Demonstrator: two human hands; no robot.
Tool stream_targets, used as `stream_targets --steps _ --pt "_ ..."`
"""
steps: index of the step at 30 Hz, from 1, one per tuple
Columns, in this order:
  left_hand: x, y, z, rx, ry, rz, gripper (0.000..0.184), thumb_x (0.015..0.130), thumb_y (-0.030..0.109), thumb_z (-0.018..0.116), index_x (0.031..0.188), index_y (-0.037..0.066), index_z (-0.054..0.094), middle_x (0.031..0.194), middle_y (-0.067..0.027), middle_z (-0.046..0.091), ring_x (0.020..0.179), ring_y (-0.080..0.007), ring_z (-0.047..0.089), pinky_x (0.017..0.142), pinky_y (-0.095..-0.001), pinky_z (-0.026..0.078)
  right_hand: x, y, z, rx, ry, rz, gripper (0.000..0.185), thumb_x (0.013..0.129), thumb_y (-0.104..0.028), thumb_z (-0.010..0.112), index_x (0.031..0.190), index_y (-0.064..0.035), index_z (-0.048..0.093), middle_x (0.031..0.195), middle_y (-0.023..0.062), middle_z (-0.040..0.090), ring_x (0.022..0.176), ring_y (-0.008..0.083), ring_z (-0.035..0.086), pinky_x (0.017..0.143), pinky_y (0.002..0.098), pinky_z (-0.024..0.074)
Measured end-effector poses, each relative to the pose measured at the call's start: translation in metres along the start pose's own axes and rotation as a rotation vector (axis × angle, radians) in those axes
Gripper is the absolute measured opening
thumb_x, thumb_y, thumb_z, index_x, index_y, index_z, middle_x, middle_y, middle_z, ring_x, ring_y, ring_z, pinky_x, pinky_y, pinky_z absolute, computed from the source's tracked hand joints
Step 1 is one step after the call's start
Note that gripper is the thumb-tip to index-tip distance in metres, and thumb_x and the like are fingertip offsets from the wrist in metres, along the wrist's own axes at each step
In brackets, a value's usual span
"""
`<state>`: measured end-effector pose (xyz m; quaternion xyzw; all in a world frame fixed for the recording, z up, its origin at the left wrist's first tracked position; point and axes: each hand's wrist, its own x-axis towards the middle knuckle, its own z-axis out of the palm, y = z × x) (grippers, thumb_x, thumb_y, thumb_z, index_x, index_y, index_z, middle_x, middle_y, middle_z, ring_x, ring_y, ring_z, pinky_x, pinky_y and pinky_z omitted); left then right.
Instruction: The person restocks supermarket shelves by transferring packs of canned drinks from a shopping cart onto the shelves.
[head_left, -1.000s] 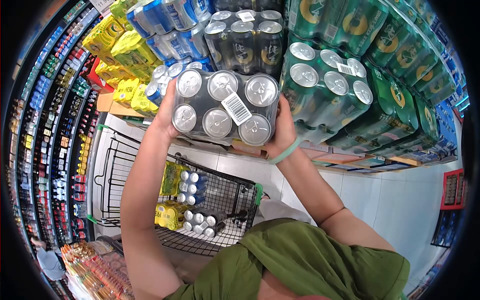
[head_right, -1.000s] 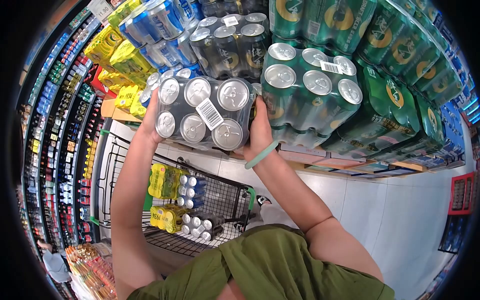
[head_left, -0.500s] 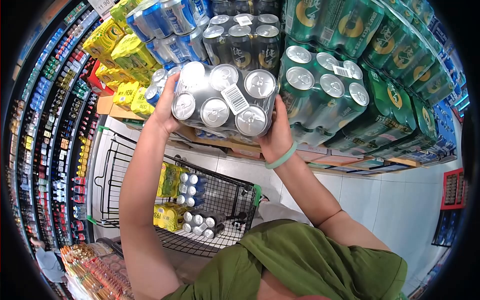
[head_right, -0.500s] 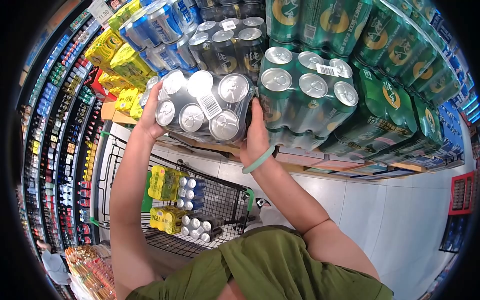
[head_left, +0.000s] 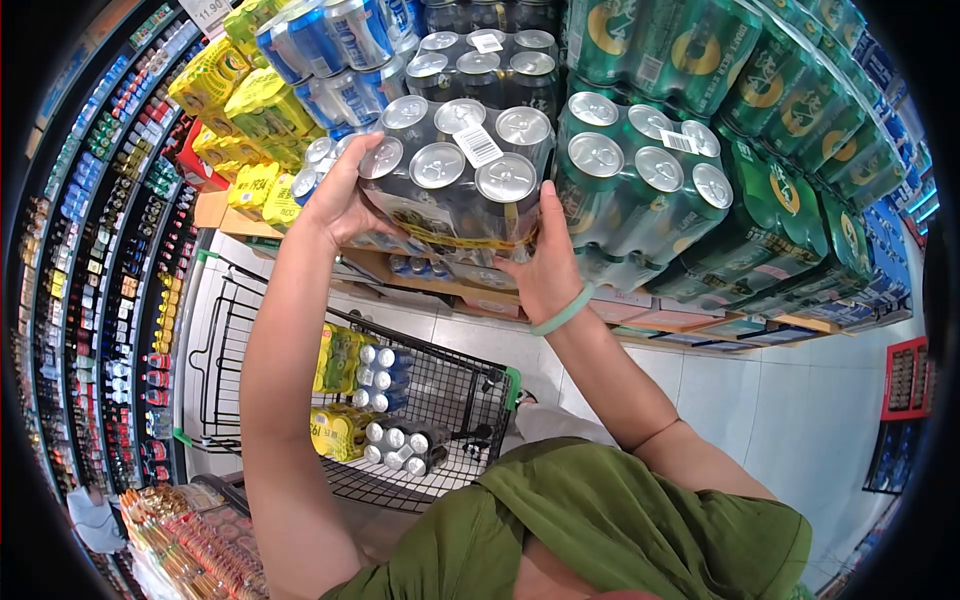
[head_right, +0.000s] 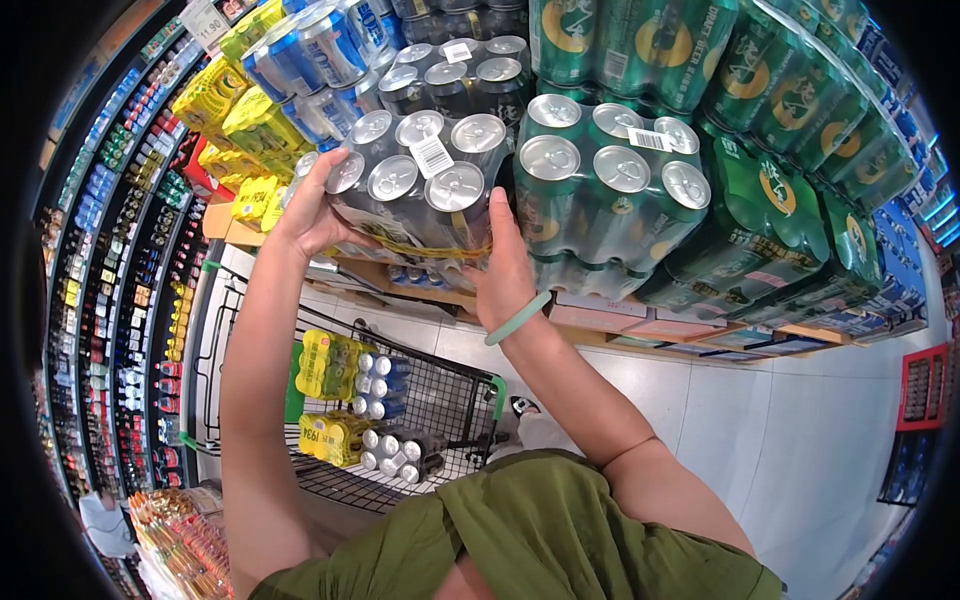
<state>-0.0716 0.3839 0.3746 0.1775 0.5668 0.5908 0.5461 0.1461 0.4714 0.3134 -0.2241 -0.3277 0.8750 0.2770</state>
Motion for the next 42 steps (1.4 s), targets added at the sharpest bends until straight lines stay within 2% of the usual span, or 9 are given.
stream_targets --steps 7,10,13,17,22,25,29,32,42 --pt "0.003 -0.002 0.005 -0.009 0.084 0.026 0.071 0.09 0.057 0.047 0.143 0.012 0.032 0.143 -0.0188 0.037 0.132 -0.0431 0.033 0.092 -0.077 0.024 -0.001 0.01 -0.01 -0.054 0.048 -0.013 0.073 0.09 -0.054 0.052 0.142 -0.0091 0.028 0.145 0.0095 0.03 0.134 0.026 0.028 0.106 0.0599 0.0205" --pt "0.003 -0.003 0.005 -0.032 0.062 0.013 0.071 0.09 0.058 0.046 0.143 0.012 0.032 0.144 -0.0201 0.036 0.133 -0.045 0.03 0.093 -0.0768 0.022 -0.007 0.024 -0.016 -0.295 0.017 -0.194 0.063 0.086 -0.029 0.068 0.133 -0.0012 0.038 0.129 0.01 0.046 0.119 0.0207 0.044 0.099 0.0404 0.0371" --pt "0.004 -0.003 0.007 -0.018 0.11 0.009 0.072 0.09 0.058 0.045 0.143 0.011 0.033 0.145 -0.0218 0.034 0.133 -0.0472 0.027 0.094 -0.0766 0.02 -0.003 0.039 -0.028 -0.418 0.006 -0.34 0.07 0.084 -0.028 0.07 0.132 0.0067 0.033 0.124 0.0157 0.051 0.116 0.0218 0.046 0.098 0.0315 0.0373" --pt "0.007 -0.004 0.003 -0.016 0.123 0.013 0.07 0.089 0.055 0.05 0.142 0.011 0.034 0.141 -0.0216 0.039 0.13 -0.0464 0.034 0.091 -0.0772 0.025 0.002 0.054 -0.045 -0.642 0.069 -0.409 0.066 0.085 -0.025 0.066 0.131 0.0089 0.034 0.122 0.0212 0.051 0.115 0.0265 0.049 0.099 0.0338 0.0378" --pt "0.006 -0.004 0.006 0.004 0.155 0.01 0.071 0.089 0.057 0.048 0.142 0.012 0.034 0.143 -0.0232 0.035 0.131 -0.0483 0.029 0.093 -0.0767 0.023 -0.008 0.059 -0.051 -1.3 0.381 -0.737 0.048 0.087 -0.02 0.063 0.121 0.0068 0.044 0.104 0.0199 0.055 0.097 0.0244 0.057 0.081 0.032 0.0466" --pt "0.007 -0.004 0.007 0.012 0.159 0.012 0.071 0.089 0.059 0.045 0.142 0.013 0.034 0.145 -0.0242 0.032 0.133 -0.0499 0.026 0.094 -0.0761 0.022 -0.025 0.053 -0.044 -1.184 0.354 -0.629 0.041 0.085 -0.025 0.064 0.113 0.0018 0.049 0.103 0.02 0.055 0.093 0.0305 0.061 0.077 0.0383 0.048" --pt "0.006 -0.004 0.006 0.007 0.147 0.022 0.072 0.088 0.055 0.052 0.141 0.011 0.034 0.141 -0.0228 0.039 0.129 -0.0463 0.035 0.091 -0.0763 0.028 -0.026 0.064 -0.056 -1.154 0.188 -0.403 0.029 0.085 -0.024 0.065 0.098 -0.0015 0.053 0.095 0.014 0.057 0.076 0.0248 0.063 0.065 0.0367 0.049" --pt "0.007 -0.004 0.003 -0.005 0.146 0.02 0.072 0.087 0.055 0.053 0.141 0.011 0.035 0.14 -0.0223 0.039 0.129 -0.0452 0.036 0.092 -0.0759 0.028 -0.002 0.071 -0.059 -1.204 0.212 -0.769 0.021 0.087 -0.021 0.064 0.083 -0.0026 0.054 0.076 0.0116 0.059 0.059 0.0279 0.06 0.056 0.0381 0.047" --pt "0.006 0.001 0.014 -0.018 0.183 0.047 0.07 0.087 0.053 0.056 0.14 0.013 0.035 0.141 -0.0211 0.038 0.13 -0.0447 0.035 0.092 -0.0764 0.027 0.013 0.064 -0.06 -1.175 0.26 -0.746 0.024 0.086 -0.02 0.065 0.076 -0.0023 0.053 0.068 0.015 0.058 0.058 0.0335 0.058 0.052 0.0416 0.0449"
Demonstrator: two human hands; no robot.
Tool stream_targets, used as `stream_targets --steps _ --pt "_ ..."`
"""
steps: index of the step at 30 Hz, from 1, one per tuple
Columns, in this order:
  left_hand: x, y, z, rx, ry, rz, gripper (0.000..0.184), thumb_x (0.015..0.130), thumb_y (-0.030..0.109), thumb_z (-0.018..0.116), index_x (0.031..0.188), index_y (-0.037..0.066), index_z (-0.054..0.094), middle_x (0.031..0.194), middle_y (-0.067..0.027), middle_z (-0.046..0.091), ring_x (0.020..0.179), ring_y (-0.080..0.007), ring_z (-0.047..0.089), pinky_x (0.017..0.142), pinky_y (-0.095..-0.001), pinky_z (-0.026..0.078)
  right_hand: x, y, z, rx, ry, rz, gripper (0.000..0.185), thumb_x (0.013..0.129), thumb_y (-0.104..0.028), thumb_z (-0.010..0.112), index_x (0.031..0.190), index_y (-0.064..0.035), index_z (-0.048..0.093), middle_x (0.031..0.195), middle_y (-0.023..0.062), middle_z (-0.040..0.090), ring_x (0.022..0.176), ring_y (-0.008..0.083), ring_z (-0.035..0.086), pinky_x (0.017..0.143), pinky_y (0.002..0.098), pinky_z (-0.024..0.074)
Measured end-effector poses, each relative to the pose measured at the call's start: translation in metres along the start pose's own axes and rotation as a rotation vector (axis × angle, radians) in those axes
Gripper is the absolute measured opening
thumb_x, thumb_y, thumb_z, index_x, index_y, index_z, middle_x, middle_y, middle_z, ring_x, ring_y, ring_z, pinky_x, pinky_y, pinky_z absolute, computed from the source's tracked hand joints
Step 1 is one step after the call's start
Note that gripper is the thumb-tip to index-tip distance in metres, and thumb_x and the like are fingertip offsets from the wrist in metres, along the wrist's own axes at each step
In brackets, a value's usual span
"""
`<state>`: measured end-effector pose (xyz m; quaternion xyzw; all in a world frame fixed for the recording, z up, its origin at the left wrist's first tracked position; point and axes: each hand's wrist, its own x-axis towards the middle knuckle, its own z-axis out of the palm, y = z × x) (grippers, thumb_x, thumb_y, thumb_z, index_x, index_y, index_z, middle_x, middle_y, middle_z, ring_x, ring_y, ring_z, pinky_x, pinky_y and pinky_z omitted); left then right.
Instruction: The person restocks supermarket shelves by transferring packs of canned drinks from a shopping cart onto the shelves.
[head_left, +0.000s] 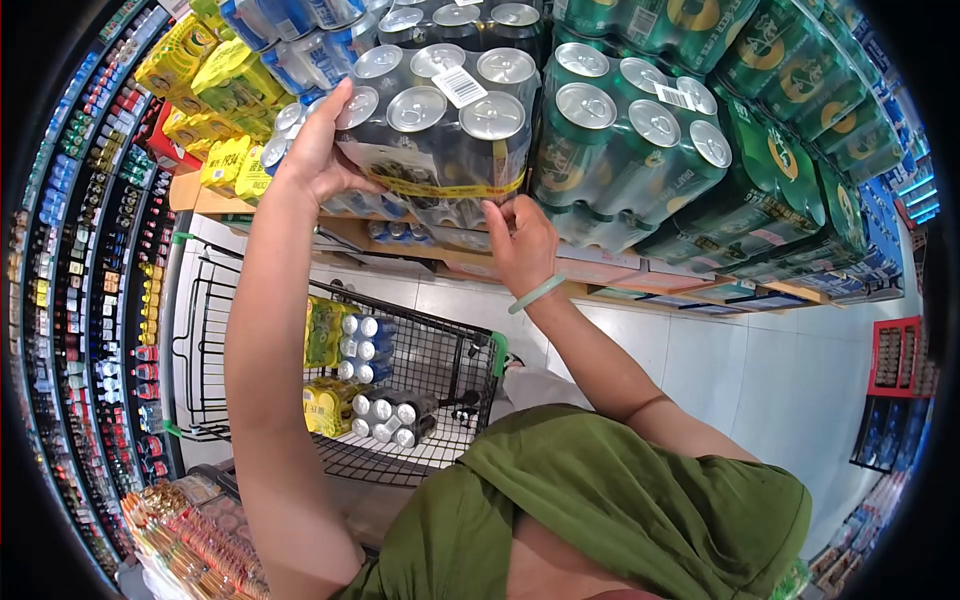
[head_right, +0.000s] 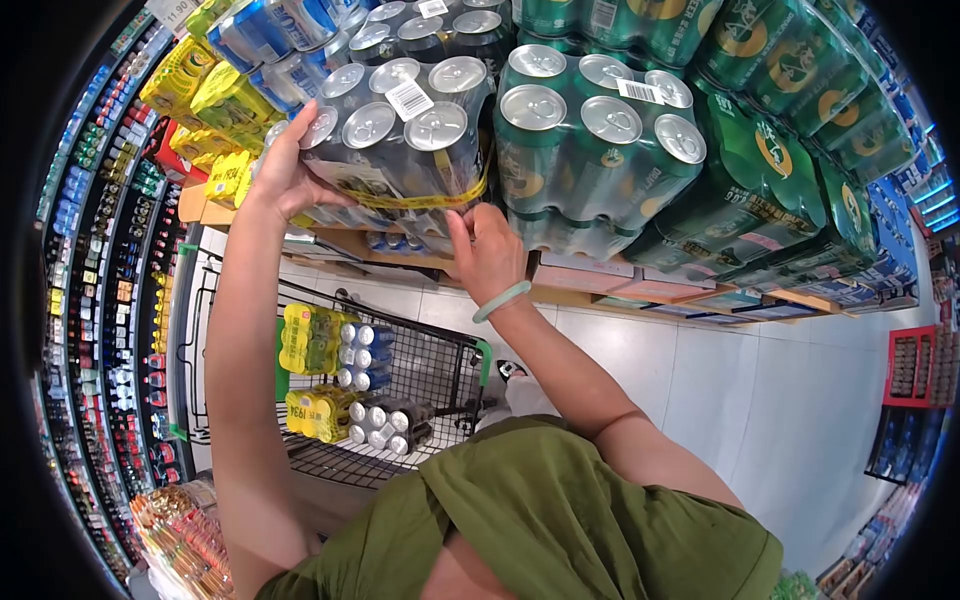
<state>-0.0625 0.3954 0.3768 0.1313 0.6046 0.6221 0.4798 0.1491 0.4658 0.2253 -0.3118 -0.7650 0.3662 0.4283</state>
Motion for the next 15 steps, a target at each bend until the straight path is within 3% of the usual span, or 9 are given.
stream_targets --steps 3,6,8,11,15 --pt "0.003 -0.001 0.0 -0.017 -0.003 0.011 0.07 0.087 0.052 0.056 0.141 0.013 0.034 0.142 -0.0212 0.036 0.131 -0.0452 0.033 0.093 -0.0769 0.024 0.006 0.002 0.001 -0.021 0.041 -0.03 0.025 0.086 -0.02 0.066 0.075 -0.0019 0.053 0.068 0.0158 0.058 0.058 0.034 0.058 0.052 0.0418 0.0445" --pt "0.007 0.0 -0.002 -0.022 -0.005 0.03 0.068 0.089 0.051 0.054 0.141 0.013 0.033 0.142 -0.0211 0.036 0.13 -0.0451 0.034 0.092 -0.0758 0.028 0.01 0.003 0.004 0.003 0.053 -0.048 0.025 0.085 -0.019 0.067 0.075 -0.0012 0.053 0.067 0.0159 0.057 0.057 0.0335 0.058 0.051 0.0412 0.0443" --pt "0.011 -0.001 -0.003 0.023 -0.015 0.049 0.064 0.092 0.053 0.047 0.14 0.013 0.035 0.143 -0.0202 0.035 0.13 -0.0473 0.033 0.091 -0.0755 0.03 0.011 0.002 0.005 0.028 0.063 -0.035 0.024 0.084 -0.017 0.068 0.073 -0.0008 0.053 0.066 0.0153 0.057 0.056 0.0324 0.057 0.051 0.0399 0.0439" --pt "0.015 0.0 -0.006 0.055 -0.028 0.046 0.067 0.09 0.053 0.051 0.141 0.014 0.034 0.141 -0.0199 0.037 0.129 -0.044 0.037 0.088 -0.0723 0.037 0.013 0.005 0.008 0.029 0.079 -0.065 0.024 0.084 -0.015 0.069 0.072 -0.0007 0.054 0.066 0.0149 0.057 0.055 0.0313 0.056 0.051 0.0385 0.0437" --pt "0.02 -0.002 -0.009 0.054 -0.037 0.043 0.068 0.089 0.055 0.052 0.14 0.014 0.035 0.141 -0.0199 0.037 0.129 -0.0435 0.037 0.088 -0.0717 0.038 0.019 0.006 0.007 -0.023 0.09 -0.057 0.024 0.084 -0.016 0.069 0.072 -0.0006 0.055 0.065 0.0143 0.057 0.055 0.0297 0.056 0.051 0.0378 0.0435"
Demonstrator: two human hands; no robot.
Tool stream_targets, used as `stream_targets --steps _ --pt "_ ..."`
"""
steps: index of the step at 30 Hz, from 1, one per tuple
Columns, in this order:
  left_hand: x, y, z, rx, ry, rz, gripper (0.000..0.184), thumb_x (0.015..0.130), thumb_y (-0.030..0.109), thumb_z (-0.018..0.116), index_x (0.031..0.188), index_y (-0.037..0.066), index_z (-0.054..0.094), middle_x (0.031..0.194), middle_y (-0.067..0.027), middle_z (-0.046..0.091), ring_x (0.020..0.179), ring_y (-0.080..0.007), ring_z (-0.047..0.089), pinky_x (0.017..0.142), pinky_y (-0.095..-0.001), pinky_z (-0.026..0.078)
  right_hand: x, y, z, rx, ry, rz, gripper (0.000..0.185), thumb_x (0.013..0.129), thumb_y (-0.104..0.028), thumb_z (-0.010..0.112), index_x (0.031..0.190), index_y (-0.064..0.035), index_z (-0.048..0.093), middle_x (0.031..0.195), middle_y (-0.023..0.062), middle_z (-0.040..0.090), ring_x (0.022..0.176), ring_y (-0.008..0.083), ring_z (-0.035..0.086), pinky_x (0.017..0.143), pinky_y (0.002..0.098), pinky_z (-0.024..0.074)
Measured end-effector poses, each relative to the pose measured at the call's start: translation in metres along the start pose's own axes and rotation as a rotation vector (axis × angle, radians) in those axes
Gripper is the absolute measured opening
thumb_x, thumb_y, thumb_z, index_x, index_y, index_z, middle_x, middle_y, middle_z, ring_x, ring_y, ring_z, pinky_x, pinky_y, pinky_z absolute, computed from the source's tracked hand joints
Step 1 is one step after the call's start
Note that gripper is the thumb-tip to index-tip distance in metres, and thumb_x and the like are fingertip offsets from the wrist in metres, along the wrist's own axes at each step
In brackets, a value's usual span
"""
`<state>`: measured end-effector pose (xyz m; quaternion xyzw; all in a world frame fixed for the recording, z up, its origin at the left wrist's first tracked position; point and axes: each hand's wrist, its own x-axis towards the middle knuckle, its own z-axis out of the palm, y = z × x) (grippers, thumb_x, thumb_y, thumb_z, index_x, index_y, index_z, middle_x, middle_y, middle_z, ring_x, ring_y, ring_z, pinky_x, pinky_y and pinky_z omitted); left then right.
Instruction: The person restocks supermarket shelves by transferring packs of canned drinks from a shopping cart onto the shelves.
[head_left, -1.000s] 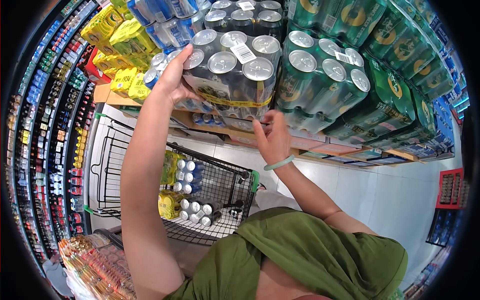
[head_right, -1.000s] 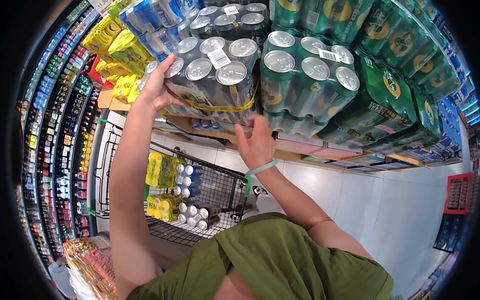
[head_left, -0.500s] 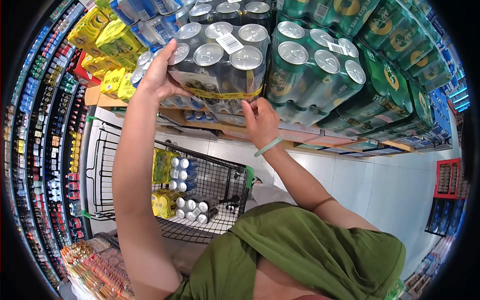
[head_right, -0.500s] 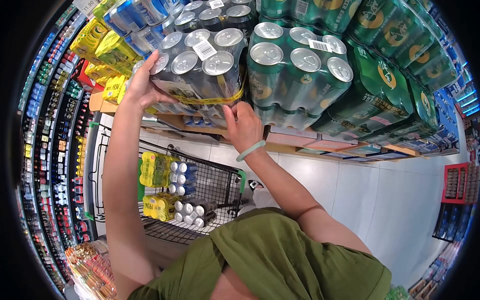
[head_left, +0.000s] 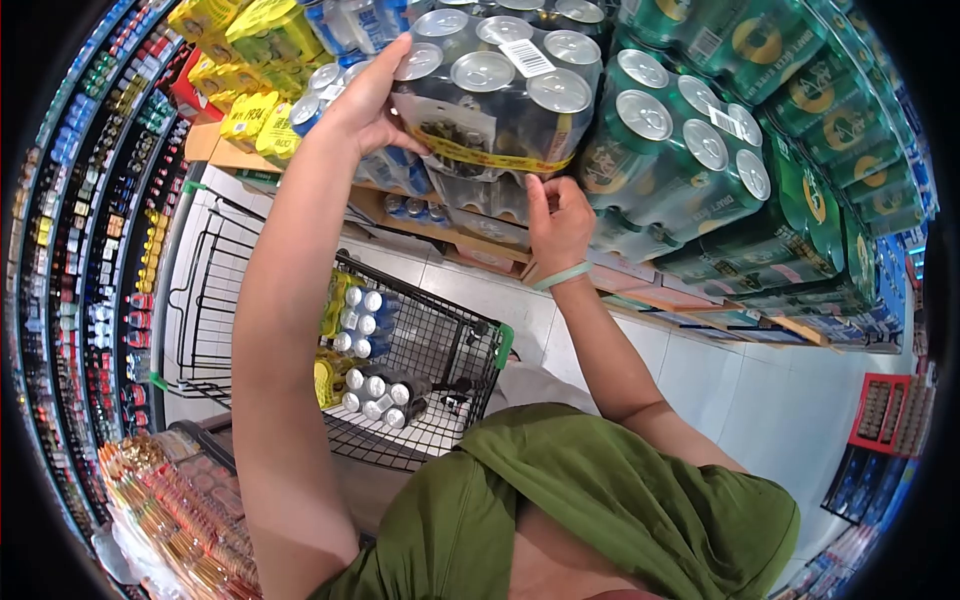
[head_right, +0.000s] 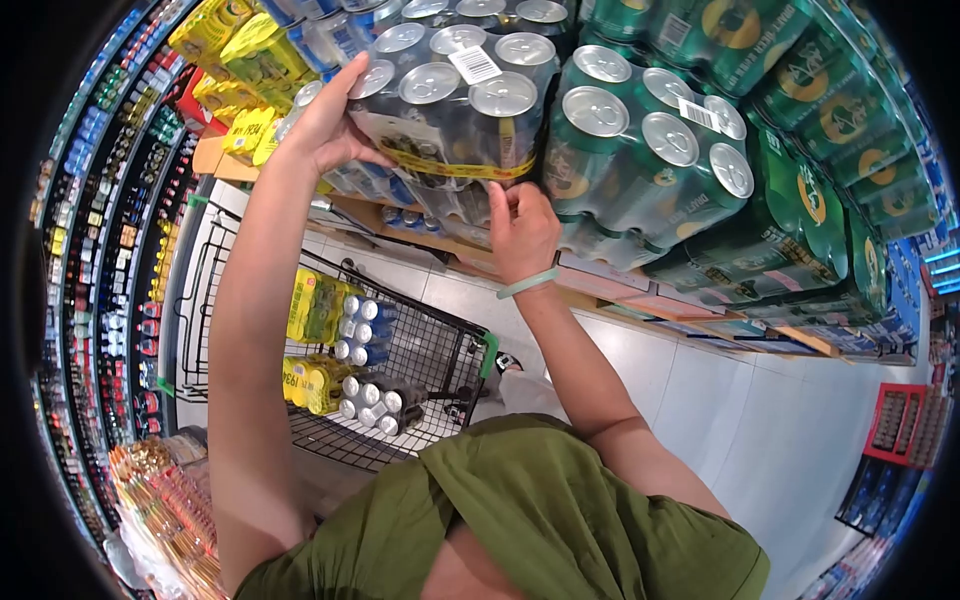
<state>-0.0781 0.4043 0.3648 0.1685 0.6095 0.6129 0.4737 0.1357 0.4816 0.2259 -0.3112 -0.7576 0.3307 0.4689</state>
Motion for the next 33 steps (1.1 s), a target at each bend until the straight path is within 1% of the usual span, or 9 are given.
stream_targets --steps 8,12,16,17,20,21,25,30,33 --pt "-0.004 -0.003 0.004 0.098 0.0 0.051 0.079 0.086 0.065 0.047 0.143 0.011 0.031 0.141 -0.025 0.036 0.128 -0.0473 0.036 0.089 -0.0706 0.038 0.0 -0.003 0.001 -0.014 0.012 -0.013 0.025 0.084 -0.017 0.069 0.071 -0.0011 0.054 0.062 0.0131 0.058 0.054 0.0276 0.058 0.051 0.0356 0.0446" --pt "-0.011 -0.011 -0.002 0.037 -0.05 0.104 0.084 0.086 0.067 0.046 0.145 0.011 0.026 0.145 -0.0235 0.031 0.132 -0.0427 0.033 0.095 -0.0689 0.034 0.003 0.001 -0.002 -0.038 -0.016 0.014 0.026 0.083 -0.021 0.07 0.07 -0.0032 0.056 0.055 0.0102 0.059 0.049 0.0265 0.06 0.049 0.0343 0.0458" --pt "-0.031 -0.028 -0.003 0.115 -0.027 0.135 0.086 0.086 0.066 0.048 0.147 0.012 0.022 0.145 -0.0182 0.03 0.13 -0.0366 0.036 0.103 -0.0567 0.033 0.006 -0.003 -0.009 -0.082 -0.061 0.028 0.029 0.083 -0.024 0.07 0.068 -0.0029 0.059 0.053 0.0106 0.059 0.048 0.0265 0.06 0.048 0.0341 0.0455" --pt "-0.032 -0.033 -0.006 0.105 -0.03 0.136 0.086 0.086 0.065 0.049 0.147 0.012 0.021 0.141 -0.0165 0.034 0.126 -0.0363 0.04 0.101 -0.0505 0.039 0.007 -0.002 -0.009 -0.085 -0.065 0.024 0.029 0.083 -0.025 0.07 0.067 -0.0026 0.059 0.053 0.0108 0.058 0.048 0.0265 0.06 0.048 0.034 0.0454" --pt "-0.034 -0.044 -0.006 0.061 0.037 0.119 0.085 0.086 0.064 0.05 0.146 0.011 0.022 0.139 -0.0159 0.035 0.126 -0.0379 0.038 0.098 -0.0463 0.043 0.008 -0.003 -0.01 -0.082 -0.076 0.002 0.029 0.083 -0.024 0.069 0.067 -0.0016 0.059 0.054 0.0118 0.058 0.048 0.0266 0.06 0.049 0.0343 0.0453" --pt "-0.037 -0.043 -0.004 0.087 0.014 0.116 0.086 0.086 0.064 0.05 0.147 0.009 0.022 0.144 -0.0166 0.029 0.125 -0.0403 0.038 0.096 -0.0429 0.046 0.008 -0.004 -0.01 -0.084 -0.081 -0.005 0.029 0.083 -0.024 0.069 0.067 -0.0016 0.059 0.054 0.0118 0.058 0.048 0.0266 0.06 0.049 0.0343 0.0453" --pt "-0.043 -0.042 0.007 0.106 0.089 0.184 0.087 0.086 0.065 0.049 0.146 0.007 0.023 0.147 -0.0168 0.025 0.123 -0.0386 0.041 0.097 -0.0415 0.046 0.009 -0.004 -0.012 -0.079 -0.093 -0.013 0.03 0.085 -0.024 0.068 0.068 -0.0006 0.059 0.056 0.0128 0.06 0.049 0.0267 0.06 0.049 0.0344 0.0456" --pt "-0.033 -0.043 -0.003 0.104 -0.001 0.216 0.092 0.086 0.064 0.051 0.145 0.001 0.022 0.151 -0.0171 0.019 0.128 -0.0431 0.033 0.096 -0.0409 0.047 0.009 -0.006 -0.01 -0.043 -0.083 -0.009 0.03 0.085 -0.024 0.067 0.068 -0.0003 0.059 0.057 0.0126 0.061 0.051 0.0266 0.061 0.051 0.0344 0.0463" --pt "-0.034 -0.043 -0.003 0.096 0.01 0.205 0.093 0.084 0.064 0.053 0.145 0.0 0.022 0.152 -0.0161 0.019 0.128 -0.0402 0.035 0.095 -0.0402 0.047 0.009 -0.004 -0.009 -0.05 -0.1 -0.009 0.03 0.086 -0.024 0.067 0.068 -0.0002 0.059 0.057 0.0126 0.061 0.052 0.0266 0.061 0.052 0.0349 0.0469"
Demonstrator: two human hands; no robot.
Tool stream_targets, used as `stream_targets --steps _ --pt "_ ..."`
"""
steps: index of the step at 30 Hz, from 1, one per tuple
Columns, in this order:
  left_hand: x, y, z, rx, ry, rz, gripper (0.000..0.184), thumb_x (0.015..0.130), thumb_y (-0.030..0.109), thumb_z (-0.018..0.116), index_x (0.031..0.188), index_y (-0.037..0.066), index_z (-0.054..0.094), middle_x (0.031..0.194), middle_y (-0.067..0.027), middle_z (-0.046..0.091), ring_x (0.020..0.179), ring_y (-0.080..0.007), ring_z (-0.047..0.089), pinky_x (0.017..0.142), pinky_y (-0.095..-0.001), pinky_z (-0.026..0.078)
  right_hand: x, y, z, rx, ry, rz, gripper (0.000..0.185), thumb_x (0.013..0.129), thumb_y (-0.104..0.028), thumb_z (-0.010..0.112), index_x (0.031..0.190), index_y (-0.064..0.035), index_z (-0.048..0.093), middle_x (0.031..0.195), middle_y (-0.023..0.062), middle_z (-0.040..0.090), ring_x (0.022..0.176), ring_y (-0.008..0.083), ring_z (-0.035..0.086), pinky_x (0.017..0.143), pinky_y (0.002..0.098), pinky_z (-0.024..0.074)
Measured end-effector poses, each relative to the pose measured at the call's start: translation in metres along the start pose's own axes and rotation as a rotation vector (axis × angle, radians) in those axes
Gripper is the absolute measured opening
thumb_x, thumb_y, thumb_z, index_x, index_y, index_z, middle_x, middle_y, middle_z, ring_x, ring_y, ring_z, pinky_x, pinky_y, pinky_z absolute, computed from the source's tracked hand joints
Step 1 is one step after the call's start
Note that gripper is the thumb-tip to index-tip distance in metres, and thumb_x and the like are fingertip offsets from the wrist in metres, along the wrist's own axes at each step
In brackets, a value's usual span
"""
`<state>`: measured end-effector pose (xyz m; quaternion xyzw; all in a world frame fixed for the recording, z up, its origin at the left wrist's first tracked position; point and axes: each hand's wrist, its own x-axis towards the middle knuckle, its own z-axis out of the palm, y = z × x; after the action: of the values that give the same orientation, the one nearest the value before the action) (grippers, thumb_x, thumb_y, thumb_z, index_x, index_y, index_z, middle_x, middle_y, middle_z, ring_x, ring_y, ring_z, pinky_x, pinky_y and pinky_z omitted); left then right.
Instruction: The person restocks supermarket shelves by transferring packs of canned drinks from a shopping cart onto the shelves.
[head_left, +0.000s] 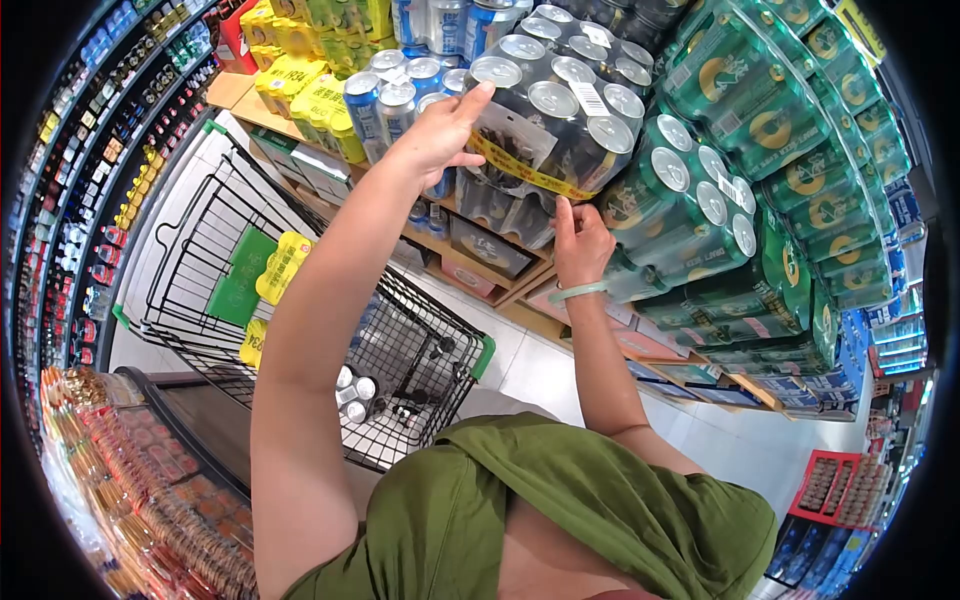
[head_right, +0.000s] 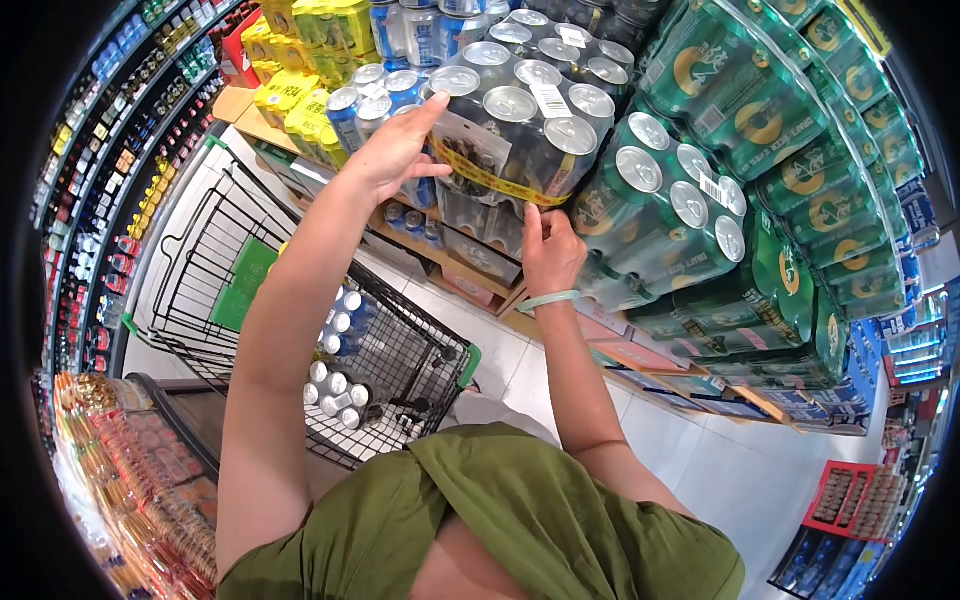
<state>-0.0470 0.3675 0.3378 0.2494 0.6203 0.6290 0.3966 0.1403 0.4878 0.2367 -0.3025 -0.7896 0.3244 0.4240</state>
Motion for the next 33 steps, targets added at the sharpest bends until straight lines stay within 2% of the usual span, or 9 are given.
stream_targets --steps 3,6,8,10,17,21,26,28,33 --pt "-0.004 0.001 0.008 0.016 0.155 -0.033 0.092 0.083 0.066 0.052 0.143 0.0 0.029 0.149 -0.015 0.026 0.124 -0.0344 0.042 0.095 -0.0403 0.047 0.001 0.002 -0.001 -0.008 0.012 -0.004 0.03 0.085 -0.024 0.067 0.069 -0.0002 0.059 0.058 0.0132 0.061 0.052 0.0272 0.062 0.053 0.0355 0.0472" --pt "-0.009 0.008 0.003 0.177 0.115 -0.045 0.09 0.083 0.069 0.05 0.14 0.0 0.036 0.144 -0.0156 0.036 0.124 -0.0296 0.043 0.097 -0.0406 0.043 0.002 0.0 -0.006 -0.122 -0.035 -0.002 0.03 0.088 -0.025 0.065 0.071 -0.0002 0.06 0.061 0.0098 0.066 0.055 0.0187 0.065 0.054 0.0302 0.0489" --pt "-0.002 0.01 -0.006 0.295 0.105 -0.028 0.089 0.083 0.069 0.048 0.139 0.001 0.039 0.14 -0.0154 0.041 0.123 -0.0272 0.044 0.096 -0.0402 0.042 0.001 -0.004 -0.007 -0.096 -0.023 -0.027 0.029 0.085 -0.027 0.066 0.072 -0.0023 0.06 0.06 0.0141 0.062 0.055 0.0322 0.062 0.053 0.0396 0.0475" --pt "0.01 0.01 -0.006 0.389 0.184 0.036 0.086 0.083 0.07 0.048 0.134 0.001 0.048 0.13 -0.0136 0.053 0.117 -0.0209 0.048 0.095 -0.0359 0.04 -0.002 -0.012 -0.009 -0.136 -0.018 -0.021 0.029 0.086 -0.028 0.065 0.073 -0.0026 0.06 0.06 0.0143 0.062 0.056 0.0331 0.062 0.054 0.0404 0.0476" --pt "0.041 0.033 -0.011 0.421 0.147 0.064 0.08 0.084 0.066 0.052 0.132 0.002 0.051 0.123 -0.0104 0.058 0.11 -0.0189 0.052 0.095 -0.032 0.039 -0.017 -0.001 -0.01 -0.12 -0.136 0.184 0.037 0.086 -0.035 0.062 0.087 0.0012 0.065 0.073 0.0165 0.068 0.066 0.0327 0.067 0.063 0.0429 0.0506" --pt "0.051 0.038 -0.008 0.188 0.031 0.009 0.071 0.085 0.06 0.057 0.131 0.006 0.051 0.126 -0.007 0.057 0.114 -0.0167 0.051 0.1 -0.0314 0.035 -0.021 0.011 -0.004 0.273 -0.151 0.472 0.047 0.088 -0.036 0.062 0.101 0.0083 0.058 0.083 0.0187 0.068 0.07 0.0275 0.068 0.062 0.0358 0.0526" --pt "0.058 0.043 -0.009 -0.006 -0.069 -0.057 0.06 0.084 0.047 0.066 0.128 0.009 0.052 0.124 -0.0071 0.058 0.11 -0.0167 0.056 0.096 -0.0306 0.043 -0.019 0.007 -0.003 0.784 -0.156 0.735 0.051 0.09 -0.033 0.06 0.114 0.0103 0.047 0.098 0.0208 0.063 0.077 0.0305 0.067 0.068 0.0336 0.0561" --pt "0.068 0.039 -0.011 -0.054 -0.097 -0.078 0.058 0.085 0.045 0.066 0.127 0.008 0.052 0.122 -0.0071 0.059 0.108 -0.0172 0.058 0.094 -0.0315 0.045 -0.015 0.004 -0.009 1.086 -0.151 0.824 0.053 0.091 -0.032 0.057 0.119 0.0092 0.041 0.108 0.0246 0.055 0.086 0.0363 0.065 0.076 0.0399 0.0563" --pt "0.077 0.042 -0.018 -0.15 -0.233 -0.132 0.051 0.086 0.039 0.065 0.124 0.007 0.053 0.117 -0.0078 0.062 0.102 -0.0188 0.062 0.091 -0.0345 0.05 -0.008 0.001 0.001 1.39 -0.028 0.982 0.056 0.093 -0.036 0.053 0.123 0.006 0.031 0.114 0.0267 0.048 0.106 0.0404 0.056 0.09 0.0457 0.0499"
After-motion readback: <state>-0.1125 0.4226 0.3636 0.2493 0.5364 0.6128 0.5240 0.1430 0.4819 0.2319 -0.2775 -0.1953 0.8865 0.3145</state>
